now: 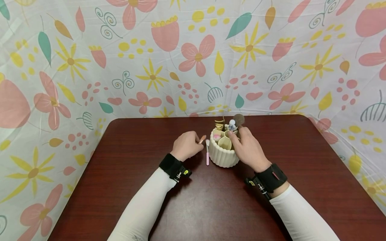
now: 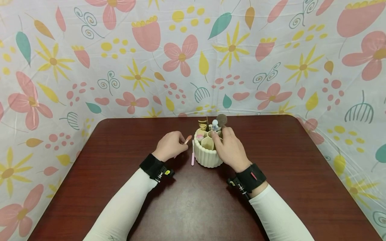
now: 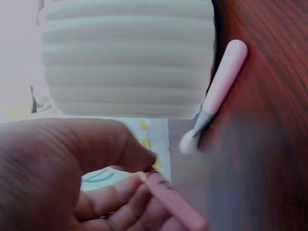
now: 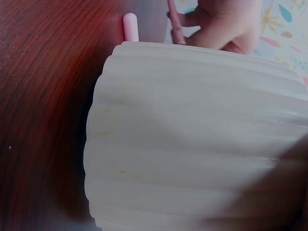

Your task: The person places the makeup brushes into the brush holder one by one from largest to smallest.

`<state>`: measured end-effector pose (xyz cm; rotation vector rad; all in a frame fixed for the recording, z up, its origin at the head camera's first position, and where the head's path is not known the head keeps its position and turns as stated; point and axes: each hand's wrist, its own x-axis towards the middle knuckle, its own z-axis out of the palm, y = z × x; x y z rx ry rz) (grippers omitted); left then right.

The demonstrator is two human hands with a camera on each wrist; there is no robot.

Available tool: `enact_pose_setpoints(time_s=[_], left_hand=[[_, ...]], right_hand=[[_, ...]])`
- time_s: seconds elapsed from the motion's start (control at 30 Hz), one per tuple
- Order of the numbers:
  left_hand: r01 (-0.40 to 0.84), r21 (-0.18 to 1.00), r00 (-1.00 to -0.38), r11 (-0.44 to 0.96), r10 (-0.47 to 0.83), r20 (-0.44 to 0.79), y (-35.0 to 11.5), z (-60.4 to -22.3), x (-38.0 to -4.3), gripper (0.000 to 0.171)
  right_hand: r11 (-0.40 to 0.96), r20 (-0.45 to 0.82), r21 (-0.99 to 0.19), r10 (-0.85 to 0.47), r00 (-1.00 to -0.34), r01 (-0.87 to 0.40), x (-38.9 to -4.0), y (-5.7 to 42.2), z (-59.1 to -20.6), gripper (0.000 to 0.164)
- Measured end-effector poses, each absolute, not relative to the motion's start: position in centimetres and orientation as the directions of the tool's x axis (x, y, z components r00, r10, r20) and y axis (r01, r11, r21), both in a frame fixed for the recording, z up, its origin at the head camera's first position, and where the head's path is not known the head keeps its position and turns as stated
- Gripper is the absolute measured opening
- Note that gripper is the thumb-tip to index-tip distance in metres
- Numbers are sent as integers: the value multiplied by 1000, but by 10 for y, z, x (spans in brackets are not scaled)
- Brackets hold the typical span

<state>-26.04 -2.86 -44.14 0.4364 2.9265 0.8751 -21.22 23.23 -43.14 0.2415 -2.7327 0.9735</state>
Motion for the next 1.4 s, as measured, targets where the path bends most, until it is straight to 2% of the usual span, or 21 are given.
enact_pose_setpoints(time_s=[0.07, 0.23, 0.5, 0.93, 1.4], left_hand=[[257, 567, -962, 782, 261, 77, -29, -439, -259, 5], [287, 637, -958, 716, 217, 188, -29, -434, -257, 10], [439, 726, -893, 529, 165, 419, -27, -429, -253, 13], [565, 741, -816, 362, 111, 568, -19, -421, -244, 14], [628, 755, -777, 188, 110, 619, -13, -412, -234, 17]], right_hand=[[765, 271, -601, -78, -959, -232, -212, 232, -432, 57], [761, 279, -603, -79, -957, -239, -212, 233, -432, 57], [762, 281, -602, -78, -957, -239, -212, 232, -432, 57], [760, 280, -604, -80, -957, -240, -212, 232, -432, 57], [760, 268, -608, -78, -960, -231, -212, 232, -432, 60]])
